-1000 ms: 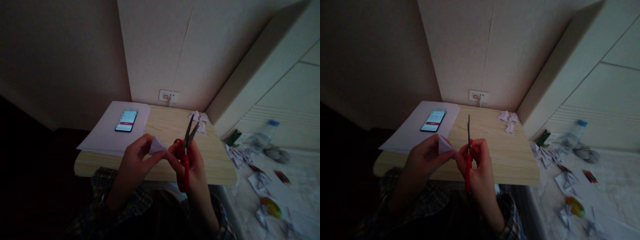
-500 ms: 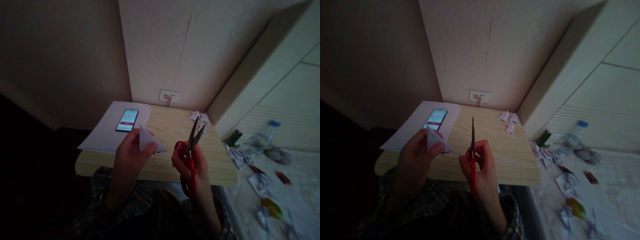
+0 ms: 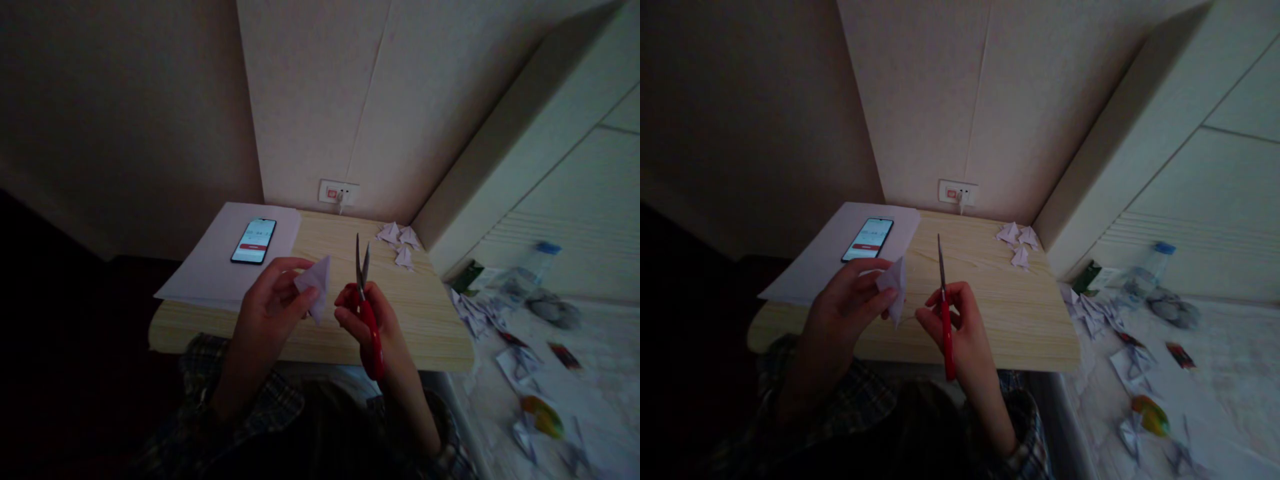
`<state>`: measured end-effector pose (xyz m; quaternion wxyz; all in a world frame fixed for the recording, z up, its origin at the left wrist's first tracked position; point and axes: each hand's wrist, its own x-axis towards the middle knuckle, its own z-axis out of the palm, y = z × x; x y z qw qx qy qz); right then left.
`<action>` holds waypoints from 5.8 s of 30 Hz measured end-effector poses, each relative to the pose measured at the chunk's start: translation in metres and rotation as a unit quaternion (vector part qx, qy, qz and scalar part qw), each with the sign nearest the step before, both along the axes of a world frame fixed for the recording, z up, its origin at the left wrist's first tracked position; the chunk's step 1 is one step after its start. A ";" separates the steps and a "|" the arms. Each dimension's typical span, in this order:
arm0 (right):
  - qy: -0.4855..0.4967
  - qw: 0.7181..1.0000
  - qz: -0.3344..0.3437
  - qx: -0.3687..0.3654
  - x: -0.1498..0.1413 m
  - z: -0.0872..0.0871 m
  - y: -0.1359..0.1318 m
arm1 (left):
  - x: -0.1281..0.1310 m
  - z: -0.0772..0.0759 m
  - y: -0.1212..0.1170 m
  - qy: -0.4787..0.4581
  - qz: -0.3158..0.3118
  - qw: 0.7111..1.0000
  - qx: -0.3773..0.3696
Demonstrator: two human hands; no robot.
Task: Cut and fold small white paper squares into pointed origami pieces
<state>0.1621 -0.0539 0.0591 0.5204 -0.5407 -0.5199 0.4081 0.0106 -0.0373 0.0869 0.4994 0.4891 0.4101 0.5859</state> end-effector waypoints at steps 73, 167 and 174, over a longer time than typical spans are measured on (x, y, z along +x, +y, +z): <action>0.011 0.999 0.006 0.037 0.004 -0.001 0.005 | -0.009 -0.010 0.010 0.163 -0.050 0.982 0.086; -0.322 0.873 0.112 0.349 0.014 -0.005 -0.008 | -0.006 -0.015 0.015 0.012 -0.057 0.998 -0.031; -0.313 0.876 0.087 0.355 0.015 -0.004 -0.009 | -0.007 -0.016 0.015 0.010 -0.056 0.998 -0.032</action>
